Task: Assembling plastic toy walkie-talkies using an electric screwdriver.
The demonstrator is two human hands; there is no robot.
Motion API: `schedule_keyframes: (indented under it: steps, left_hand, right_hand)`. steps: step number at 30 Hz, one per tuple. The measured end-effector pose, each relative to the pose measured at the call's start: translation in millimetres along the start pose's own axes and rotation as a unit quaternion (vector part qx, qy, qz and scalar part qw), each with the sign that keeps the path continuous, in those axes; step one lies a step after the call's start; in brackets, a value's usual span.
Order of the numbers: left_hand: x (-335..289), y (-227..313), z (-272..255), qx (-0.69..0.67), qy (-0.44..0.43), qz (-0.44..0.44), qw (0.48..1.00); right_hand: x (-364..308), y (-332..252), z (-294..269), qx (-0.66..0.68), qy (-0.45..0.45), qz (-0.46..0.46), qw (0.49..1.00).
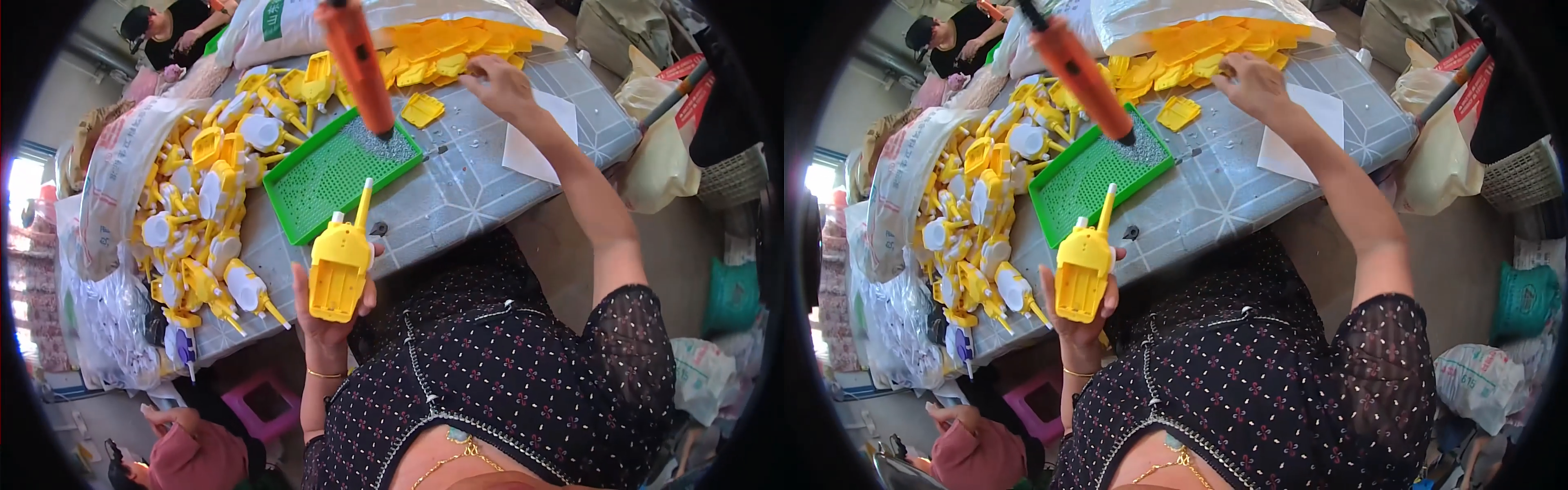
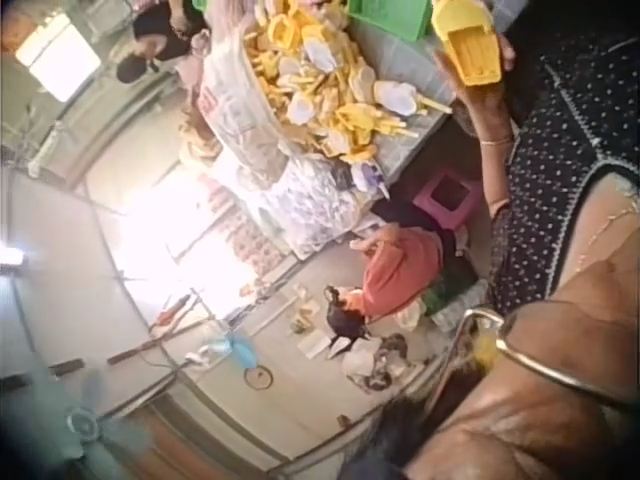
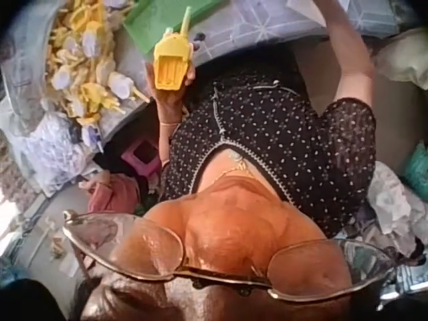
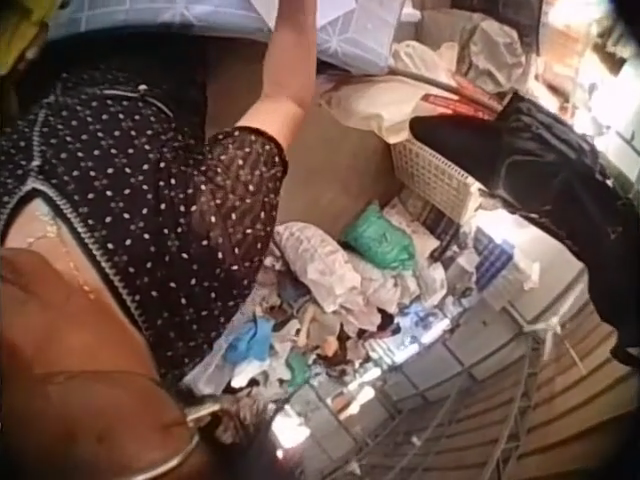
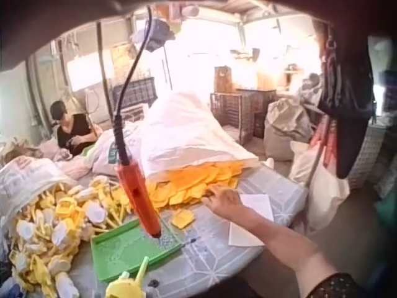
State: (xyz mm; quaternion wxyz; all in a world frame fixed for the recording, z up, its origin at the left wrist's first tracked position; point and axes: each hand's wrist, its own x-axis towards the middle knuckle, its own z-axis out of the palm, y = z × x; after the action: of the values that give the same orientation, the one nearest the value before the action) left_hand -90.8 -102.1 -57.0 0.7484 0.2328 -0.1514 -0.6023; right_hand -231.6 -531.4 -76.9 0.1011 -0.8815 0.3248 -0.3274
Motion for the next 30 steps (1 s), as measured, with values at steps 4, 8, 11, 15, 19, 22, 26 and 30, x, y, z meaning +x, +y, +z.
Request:
schedule_keyframes:
  steps: [4,8,11,15,19,22,26,30]
  left_hand:
    - [11.2,-14.7,2.9,0.032,0.083,0.006,0.996]
    - [8.0,-18.3,0.1,0.031,0.051,0.013,0.998]
    - [4.4,-17.6,-5.0,0.051,0.070,0.025,0.996]
    - [4.9,-17.9,2.6,0.088,0.074,0.039,0.993]
    - [7.0,-21.7,0.1,0.086,0.062,0.073,0.992]
    - [17.5,-24.8,3.3,0.042,0.056,0.082,0.994]
    - [17.0,-28.2,4.7,0.018,0.054,0.091,0.994]
    - [-0.5,-24.7,-2.8,0.013,0.069,0.111,0.991]
  right_hand:
    - [37.0,3.6,53.7,-0.131,-0.040,0.033,0.990]
    - [53.8,2.8,44.1,-0.083,-0.124,0.068,0.986]
    - [31.9,-2.0,14.5,-0.075,-0.110,0.058,0.989]
    - [-15.7,2.3,-23.8,-0.049,-0.068,0.039,0.996]
    - [-72.7,-51.1,-80.3,0.196,-0.193,0.013,0.961]
    - [-110.5,-110.3,-99.2,0.294,-0.273,-0.070,0.913]
    - [-130.2,-166.6,-70.6,0.332,-0.246,-0.270,0.870]
    - [-135.3,-186.9,-51.0,0.301,-0.229,-0.331,0.865]
